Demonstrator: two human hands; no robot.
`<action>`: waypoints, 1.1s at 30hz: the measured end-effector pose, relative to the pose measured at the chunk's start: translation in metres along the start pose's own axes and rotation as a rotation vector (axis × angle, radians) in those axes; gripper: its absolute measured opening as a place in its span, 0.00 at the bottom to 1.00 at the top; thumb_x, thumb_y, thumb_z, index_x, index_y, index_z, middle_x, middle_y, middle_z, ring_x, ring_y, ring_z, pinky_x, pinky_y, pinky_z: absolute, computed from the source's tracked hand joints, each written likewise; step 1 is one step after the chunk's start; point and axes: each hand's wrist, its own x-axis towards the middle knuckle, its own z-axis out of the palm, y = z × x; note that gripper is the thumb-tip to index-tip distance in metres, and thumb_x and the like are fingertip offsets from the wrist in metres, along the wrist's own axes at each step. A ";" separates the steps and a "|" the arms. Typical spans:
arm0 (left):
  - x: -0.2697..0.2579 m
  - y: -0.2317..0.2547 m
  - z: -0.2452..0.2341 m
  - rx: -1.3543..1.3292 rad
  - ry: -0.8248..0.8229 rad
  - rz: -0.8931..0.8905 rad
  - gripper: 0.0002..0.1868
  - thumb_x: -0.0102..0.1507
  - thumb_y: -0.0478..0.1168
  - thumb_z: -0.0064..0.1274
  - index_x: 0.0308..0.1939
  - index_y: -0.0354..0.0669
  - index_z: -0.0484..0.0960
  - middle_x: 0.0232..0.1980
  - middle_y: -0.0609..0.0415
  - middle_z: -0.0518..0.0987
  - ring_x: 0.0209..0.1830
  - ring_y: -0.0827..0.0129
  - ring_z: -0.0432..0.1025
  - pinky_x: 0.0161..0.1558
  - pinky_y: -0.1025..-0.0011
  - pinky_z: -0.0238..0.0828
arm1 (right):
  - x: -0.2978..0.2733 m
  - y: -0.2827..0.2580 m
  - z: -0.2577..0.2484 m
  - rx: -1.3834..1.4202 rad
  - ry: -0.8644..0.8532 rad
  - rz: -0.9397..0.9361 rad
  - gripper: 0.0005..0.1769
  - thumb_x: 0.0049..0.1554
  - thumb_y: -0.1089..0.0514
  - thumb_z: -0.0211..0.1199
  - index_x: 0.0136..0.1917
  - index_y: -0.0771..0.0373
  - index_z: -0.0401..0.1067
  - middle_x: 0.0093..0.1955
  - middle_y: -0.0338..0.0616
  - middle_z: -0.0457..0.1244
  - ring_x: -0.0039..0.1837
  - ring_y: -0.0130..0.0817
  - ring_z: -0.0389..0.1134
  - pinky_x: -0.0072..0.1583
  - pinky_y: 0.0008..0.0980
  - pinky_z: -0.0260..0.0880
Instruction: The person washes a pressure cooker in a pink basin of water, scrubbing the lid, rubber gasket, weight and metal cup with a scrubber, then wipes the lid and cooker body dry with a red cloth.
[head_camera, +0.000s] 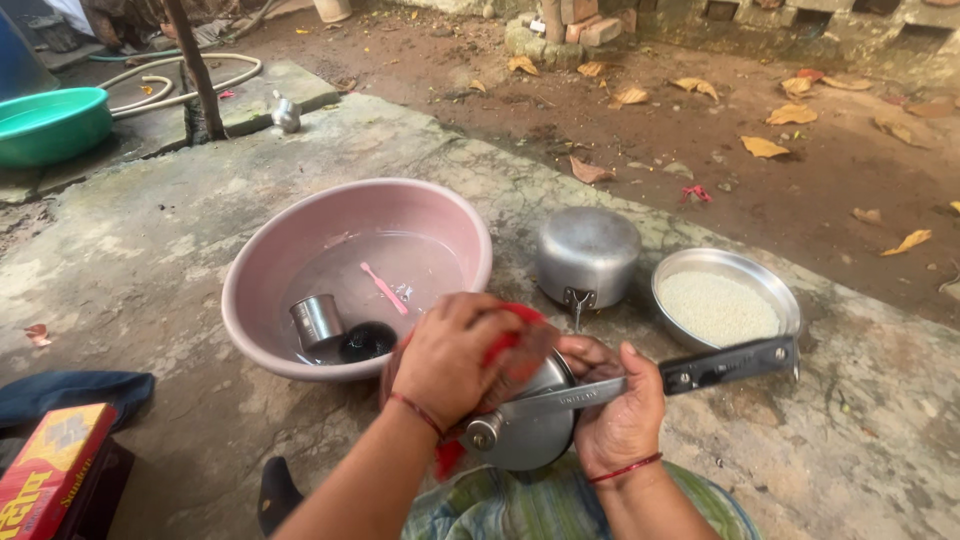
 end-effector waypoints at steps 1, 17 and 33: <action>-0.006 -0.002 0.004 -0.068 0.078 -0.130 0.14 0.61 0.44 0.55 0.51 0.53 0.81 0.56 0.52 0.77 0.57 0.51 0.71 0.56 0.56 0.68 | 0.002 0.000 0.000 -0.019 0.026 -0.008 0.38 0.58 0.35 0.44 0.51 0.74 0.76 0.50 0.58 0.70 0.54 0.48 0.69 0.63 0.44 0.65; -0.030 -0.016 -0.022 -0.673 0.678 -0.835 0.13 0.68 0.46 0.51 0.46 0.43 0.84 0.44 0.48 0.85 0.44 0.64 0.76 0.48 0.66 0.73 | 0.010 -0.008 0.021 0.255 0.229 0.137 0.43 0.59 0.31 0.33 0.50 0.70 0.72 0.56 0.56 0.68 0.62 0.50 0.66 0.69 0.48 0.61; -0.004 0.046 0.009 0.081 -0.499 -0.843 0.16 0.72 0.53 0.39 0.50 0.46 0.73 0.49 0.42 0.80 0.48 0.46 0.77 0.50 0.54 0.74 | 0.015 0.027 -0.017 0.056 0.141 -0.136 0.32 0.61 0.40 0.44 0.51 0.72 0.75 0.49 0.52 0.68 0.53 0.42 0.67 0.61 0.41 0.64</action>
